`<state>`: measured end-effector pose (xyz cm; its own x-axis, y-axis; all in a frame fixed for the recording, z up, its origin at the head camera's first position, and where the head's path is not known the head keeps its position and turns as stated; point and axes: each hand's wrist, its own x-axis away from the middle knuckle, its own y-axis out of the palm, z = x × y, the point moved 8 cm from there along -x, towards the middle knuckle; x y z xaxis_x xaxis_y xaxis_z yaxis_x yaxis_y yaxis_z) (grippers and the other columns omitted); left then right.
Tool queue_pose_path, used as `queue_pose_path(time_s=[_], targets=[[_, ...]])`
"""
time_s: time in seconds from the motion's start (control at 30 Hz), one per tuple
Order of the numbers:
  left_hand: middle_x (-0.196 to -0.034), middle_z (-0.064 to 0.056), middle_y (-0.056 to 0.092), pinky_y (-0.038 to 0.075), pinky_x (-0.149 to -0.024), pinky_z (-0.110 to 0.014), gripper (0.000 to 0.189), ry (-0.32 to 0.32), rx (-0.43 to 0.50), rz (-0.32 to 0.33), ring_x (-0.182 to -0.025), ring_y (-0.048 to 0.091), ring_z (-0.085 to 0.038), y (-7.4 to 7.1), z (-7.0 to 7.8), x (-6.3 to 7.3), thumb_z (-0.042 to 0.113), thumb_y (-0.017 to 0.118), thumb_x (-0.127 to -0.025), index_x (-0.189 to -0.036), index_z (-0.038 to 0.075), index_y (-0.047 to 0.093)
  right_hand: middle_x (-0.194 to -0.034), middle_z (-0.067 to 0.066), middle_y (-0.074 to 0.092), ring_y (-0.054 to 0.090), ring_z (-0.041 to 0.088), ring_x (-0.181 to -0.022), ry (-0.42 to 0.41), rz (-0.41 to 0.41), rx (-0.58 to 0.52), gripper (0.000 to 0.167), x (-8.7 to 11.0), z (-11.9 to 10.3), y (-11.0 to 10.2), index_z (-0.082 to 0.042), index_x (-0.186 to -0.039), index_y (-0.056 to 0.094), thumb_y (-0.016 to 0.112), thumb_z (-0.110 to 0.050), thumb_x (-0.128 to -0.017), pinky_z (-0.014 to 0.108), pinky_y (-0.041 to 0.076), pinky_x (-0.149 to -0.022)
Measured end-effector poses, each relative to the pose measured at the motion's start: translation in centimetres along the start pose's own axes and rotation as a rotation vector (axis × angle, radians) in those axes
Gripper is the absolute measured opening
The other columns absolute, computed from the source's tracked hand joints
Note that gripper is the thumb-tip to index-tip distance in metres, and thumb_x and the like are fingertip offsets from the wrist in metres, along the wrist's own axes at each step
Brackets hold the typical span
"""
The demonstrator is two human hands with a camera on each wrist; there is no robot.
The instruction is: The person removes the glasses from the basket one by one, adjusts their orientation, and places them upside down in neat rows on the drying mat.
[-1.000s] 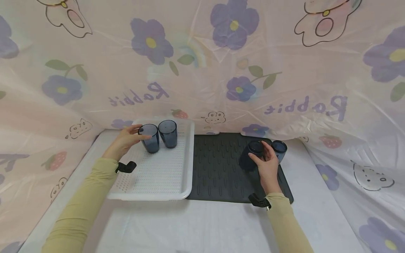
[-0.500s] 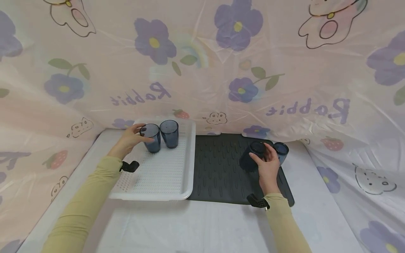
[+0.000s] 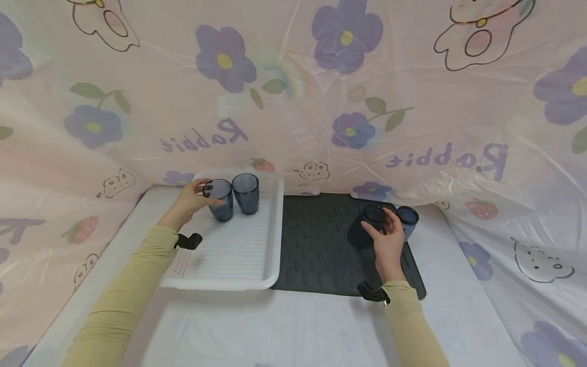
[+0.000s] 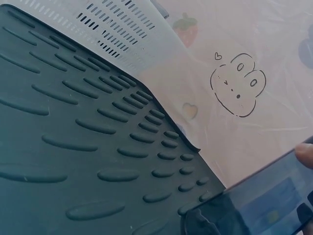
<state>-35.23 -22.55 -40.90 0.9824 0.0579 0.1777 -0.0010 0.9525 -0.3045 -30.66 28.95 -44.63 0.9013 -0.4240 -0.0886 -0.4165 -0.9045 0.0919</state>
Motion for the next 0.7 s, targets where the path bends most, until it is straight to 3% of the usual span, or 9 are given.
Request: queue_pose_path(time_s=[0.23,0.47,0.7], targets=[[-0.152,-0.014,0.027,0.031,-0.108,-0.055,0.092,-0.006,-0.003,-0.039,-0.136,0.028,-0.037,0.0,-0.2,0.6,0.015,0.085,-0.074,-0.149,0.017,0.033,-0.136,0.005,0.049,0.044,0.016,-0.119,0.034,-0.027,0.009,0.073,0.1,0.0,0.0,-0.014,-0.14,0.046,0.078,0.004,-0.077,0.024,0.041,-0.098],[-0.151,-0.014,0.03,0.03,-0.109,-0.055,0.095,-0.037,-0.017,-0.068,-0.136,0.028,-0.037,0.5,-0.4,1.4,0.016,0.087,-0.07,-0.149,0.016,0.034,-0.138,0.006,0.046,0.043,0.016,-0.118,0.082,-0.063,-0.035,0.071,0.0,0.1,0.0,-0.014,-0.141,0.045,0.075,0.004,-0.079,0.015,0.045,-0.085],[-0.148,-0.014,0.036,0.032,-0.107,-0.054,0.094,-0.039,-0.049,-0.067,-0.132,0.033,-0.037,0.7,-0.9,2.2,0.019,0.089,-0.068,-0.147,0.018,0.038,-0.137,0.006,0.047,0.044,0.016,-0.12,0.079,-0.08,-0.053,0.07,0.0,0.0,-0.2,-0.016,-0.14,0.046,0.075,0.004,-0.08,0.014,0.045,-0.087]])
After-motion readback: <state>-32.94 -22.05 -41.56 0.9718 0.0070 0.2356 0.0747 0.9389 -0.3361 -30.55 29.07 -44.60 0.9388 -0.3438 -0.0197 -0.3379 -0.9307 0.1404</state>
